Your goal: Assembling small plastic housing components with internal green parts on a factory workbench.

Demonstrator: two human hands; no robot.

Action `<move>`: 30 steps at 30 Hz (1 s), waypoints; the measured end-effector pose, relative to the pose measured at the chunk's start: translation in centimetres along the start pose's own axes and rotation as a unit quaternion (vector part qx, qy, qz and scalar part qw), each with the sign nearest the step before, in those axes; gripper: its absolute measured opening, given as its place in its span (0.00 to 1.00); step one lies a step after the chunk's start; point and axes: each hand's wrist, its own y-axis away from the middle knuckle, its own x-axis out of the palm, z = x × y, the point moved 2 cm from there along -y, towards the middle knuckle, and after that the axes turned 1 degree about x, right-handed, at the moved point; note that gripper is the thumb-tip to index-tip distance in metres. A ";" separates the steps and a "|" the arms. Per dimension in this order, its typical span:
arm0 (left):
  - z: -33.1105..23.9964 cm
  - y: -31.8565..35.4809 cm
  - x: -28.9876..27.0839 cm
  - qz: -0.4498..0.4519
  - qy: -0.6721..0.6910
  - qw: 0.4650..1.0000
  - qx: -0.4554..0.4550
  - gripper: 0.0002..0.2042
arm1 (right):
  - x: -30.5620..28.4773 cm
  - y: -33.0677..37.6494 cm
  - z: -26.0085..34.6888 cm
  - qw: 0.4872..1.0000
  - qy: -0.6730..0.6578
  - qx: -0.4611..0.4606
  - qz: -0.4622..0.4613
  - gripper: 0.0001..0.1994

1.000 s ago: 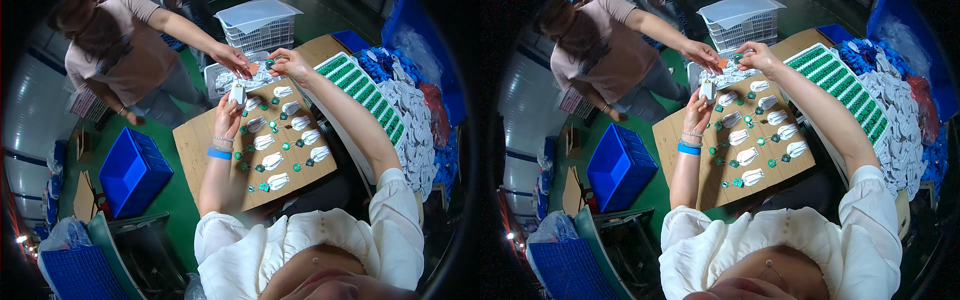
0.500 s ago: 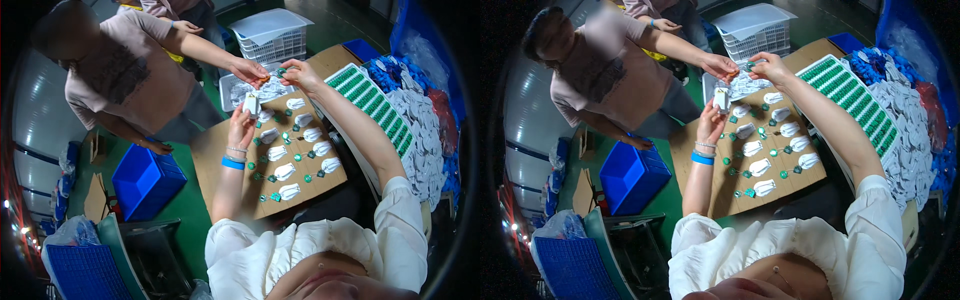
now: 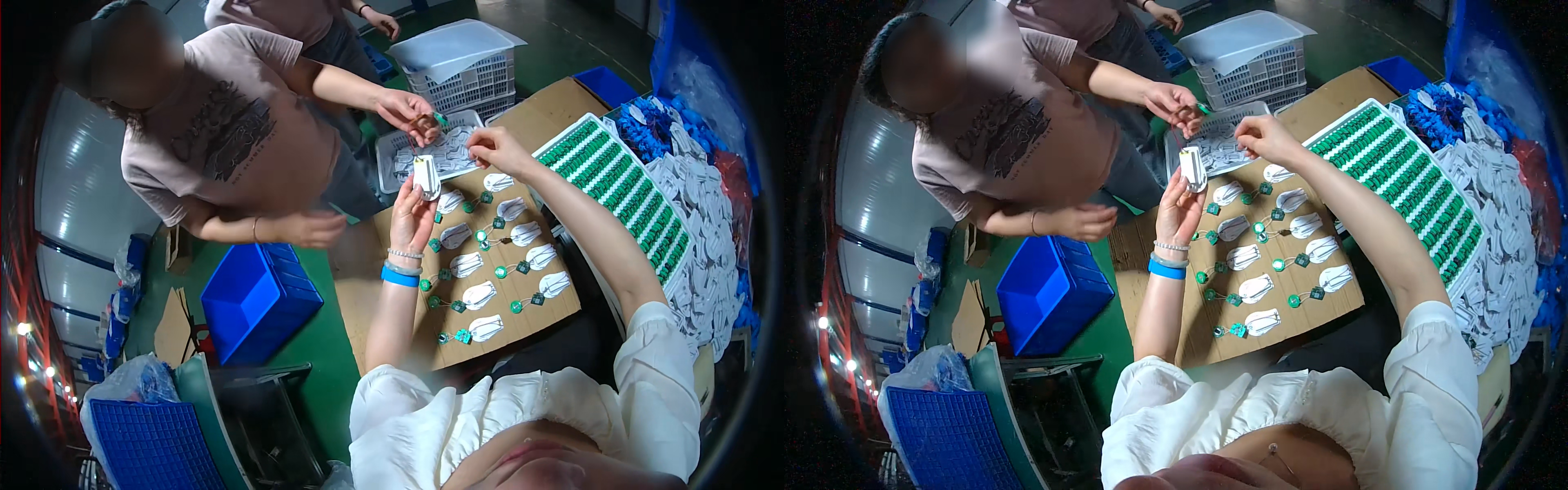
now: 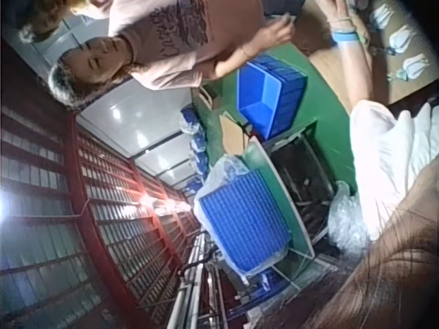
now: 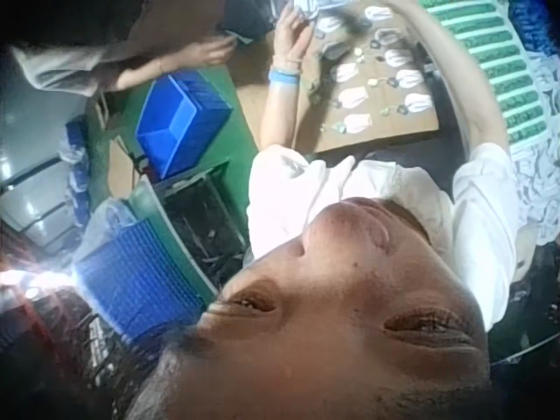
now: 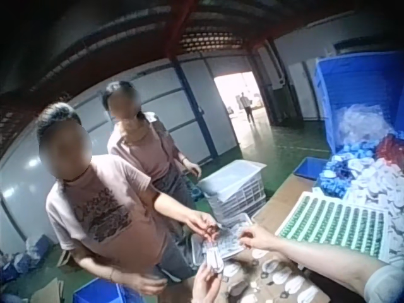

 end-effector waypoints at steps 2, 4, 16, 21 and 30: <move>-0.2 -0.1 -0.1 0.003 0.009 1.000 0.005 0.20 | 0.0 0.0 0.0 1.000 -0.011 0.003 -0.002 0.04; -0.5 -0.3 0.0 0.039 0.009 0.999 0.026 0.21 | -0.2 0.1 0.4 0.999 -0.030 0.008 -0.006 0.04; -2.6 -2.5 0.1 0.075 0.043 0.995 0.042 0.17 | -0.6 0.4 1.5 0.998 -0.055 0.007 -0.016 0.05; -2.2 -0.9 0.4 -0.018 0.021 0.999 0.027 0.15 | -0.7 0.6 1.1 0.998 -0.062 0.006 -0.021 0.05; 7.8 7.1 4.8 0.063 -0.284 0.956 -0.024 0.08 | -0.7 0.6 1.1 0.997 -0.077 -0.009 -0.021 0.07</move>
